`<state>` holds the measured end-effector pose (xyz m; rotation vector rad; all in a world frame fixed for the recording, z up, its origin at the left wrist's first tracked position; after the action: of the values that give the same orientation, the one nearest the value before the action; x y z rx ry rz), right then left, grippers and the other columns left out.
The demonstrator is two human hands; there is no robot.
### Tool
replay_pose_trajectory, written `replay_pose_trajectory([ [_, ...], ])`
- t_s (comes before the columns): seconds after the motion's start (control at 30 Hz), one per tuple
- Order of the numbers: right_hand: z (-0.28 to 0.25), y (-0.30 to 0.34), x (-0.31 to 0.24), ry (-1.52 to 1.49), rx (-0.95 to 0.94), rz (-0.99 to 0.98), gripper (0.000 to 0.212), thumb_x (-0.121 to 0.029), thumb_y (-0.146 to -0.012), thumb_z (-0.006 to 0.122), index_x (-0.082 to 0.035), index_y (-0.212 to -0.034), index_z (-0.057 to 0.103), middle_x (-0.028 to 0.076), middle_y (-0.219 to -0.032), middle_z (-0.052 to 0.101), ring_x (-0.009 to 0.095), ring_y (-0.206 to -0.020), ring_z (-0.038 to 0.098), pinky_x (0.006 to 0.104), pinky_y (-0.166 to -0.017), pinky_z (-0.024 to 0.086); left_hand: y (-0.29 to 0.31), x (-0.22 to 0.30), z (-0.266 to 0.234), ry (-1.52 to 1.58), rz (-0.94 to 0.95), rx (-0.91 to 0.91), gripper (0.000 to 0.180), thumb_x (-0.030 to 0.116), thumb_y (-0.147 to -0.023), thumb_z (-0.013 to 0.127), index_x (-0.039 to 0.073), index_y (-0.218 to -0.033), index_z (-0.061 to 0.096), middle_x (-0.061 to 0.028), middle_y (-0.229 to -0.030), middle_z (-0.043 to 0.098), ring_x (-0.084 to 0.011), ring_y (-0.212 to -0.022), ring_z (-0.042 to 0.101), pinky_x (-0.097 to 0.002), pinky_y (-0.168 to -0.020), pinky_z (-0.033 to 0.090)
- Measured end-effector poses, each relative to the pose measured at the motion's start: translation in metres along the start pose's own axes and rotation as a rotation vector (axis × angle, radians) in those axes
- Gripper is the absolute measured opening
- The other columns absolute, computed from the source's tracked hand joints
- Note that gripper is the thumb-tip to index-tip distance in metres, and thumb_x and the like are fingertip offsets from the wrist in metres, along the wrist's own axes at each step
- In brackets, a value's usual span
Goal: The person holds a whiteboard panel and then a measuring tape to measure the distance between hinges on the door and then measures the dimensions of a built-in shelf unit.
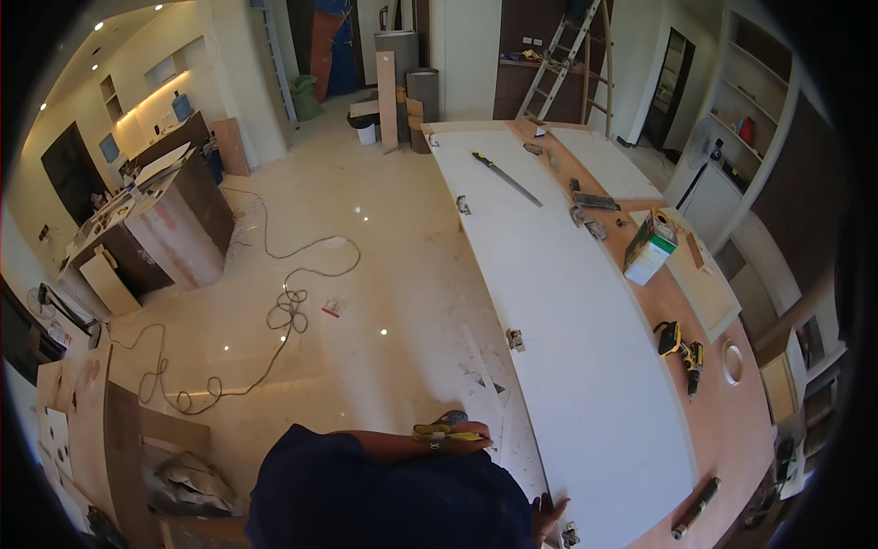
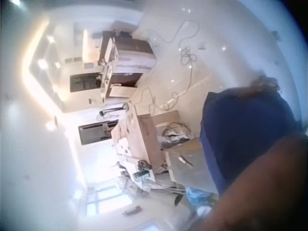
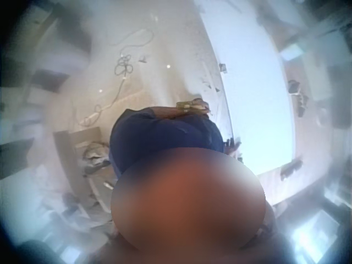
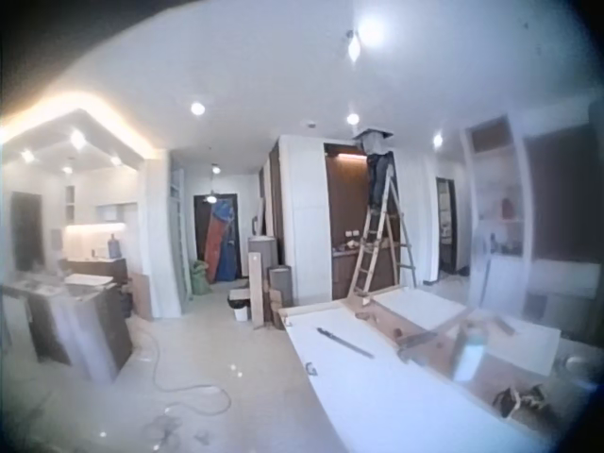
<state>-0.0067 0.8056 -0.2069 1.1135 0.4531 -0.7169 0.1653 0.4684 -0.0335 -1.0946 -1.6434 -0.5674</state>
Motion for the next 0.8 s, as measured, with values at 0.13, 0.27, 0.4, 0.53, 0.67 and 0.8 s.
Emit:
replay_pose_trajectory([
  [0.13, 0.055, 0.05, -0.007, 0.117, -0.093, 0.068, 0.091, -0.078, -0.071, 0.057, -0.003, -0.123, 0.049, 0.009, -0.108, 0.053, 0.026, -0.089, 0.049, 0.0356, -0.072, 0.042, 0.037, -0.013, -0.001, 0.118, -0.152, -0.028, 0.02, 0.023, -0.086, 0.066, 0.004, -0.081, 0.064, -0.0078, -0.076, 0.064, -0.0172, -0.072, 0.062, -0.0306, -0.066, 0.049],
  [0.27, 0.05, 0.054, -0.008, 0.16, -0.096, 0.077, 0.086, -0.071, -0.082, 0.05, 0.004, -0.122, 0.047, 0.008, -0.112, 0.049, 0.018, -0.094, 0.045, 0.0269, -0.07, 0.035, 0.046, -0.007, -0.004, 0.138, -0.252, -0.083, 0.026, 0.031, -0.089, 0.06, 0.006, -0.089, 0.066, -0.0049, -0.087, 0.067, -0.0152, -0.085, 0.063, -0.0303, -0.079, 0.049],
  [0.4, 0.044, 0.046, -0.009, 0.162, -0.078, 0.036, 0.089, -0.071, -0.082, 0.05, 0.005, -0.127, 0.043, 0.01, -0.12, 0.048, 0.02, -0.099, 0.044, 0.0285, -0.076, 0.035, 0.049, -0.033, -0.011, 0.071, -0.269, -0.004, 0.023, 0.028, -0.087, 0.062, 0.005, -0.087, 0.065, -0.0079, -0.084, 0.066, -0.019, -0.082, 0.063, -0.0317, -0.076, 0.049],
  [0.53, 0.053, 0.053, -0.007, 0.161, -0.108, 0.074, 0.095, -0.072, -0.079, 0.053, 0.004, -0.133, 0.038, 0.012, -0.131, 0.043, 0.022, -0.109, 0.042, 0.0306, -0.083, 0.034, 0.067, -0.07, -0.029, 0.03, -0.3, 0.101, 0.022, 0.027, -0.085, 0.063, 0.005, -0.083, 0.063, -0.0113, -0.079, 0.063, -0.0246, -0.075, 0.061, -0.0358, -0.071, 0.049],
  [0.67, 0.057, 0.059, -0.011, 0.169, -0.135, 0.065, 0.092, -0.072, -0.078, 0.055, 0.004, -0.129, 0.042, 0.011, -0.124, 0.045, 0.021, -0.104, 0.042, 0.0301, -0.081, 0.034, 0.104, -0.118, -0.054, -0.317, -0.115, -0.008, 0.025, 0.029, -0.086, 0.061, 0.004, -0.082, 0.061, -0.0134, -0.076, 0.062, -0.0264, -0.07, 0.06, -0.0394, -0.066, 0.047],
  [0.8, 0.056, 0.052, -0.008, 0.143, -0.144, 0.098, 0.089, -0.071, -0.078, 0.056, 0.005, -0.122, 0.046, 0.009, -0.114, 0.048, 0.02, -0.098, 0.043, 0.0297, -0.079, 0.035, 0.158, -0.177, -0.082, -0.564, -0.374, -0.165, 0.03, 0.033, -0.086, 0.06, 0.003, -0.086, 0.064, -0.014, -0.072, 0.063, -0.0297, -0.072, 0.063, -0.0421, -0.067, 0.049],
])
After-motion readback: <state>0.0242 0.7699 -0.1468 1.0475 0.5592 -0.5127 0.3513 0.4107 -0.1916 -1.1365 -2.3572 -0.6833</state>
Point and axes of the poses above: each hand's wrist, its own y-axis away from the middle knuckle, its own z-axis out of the palm, x = y × z, the point moved 10 cm from there along -y, towards the middle knuckle
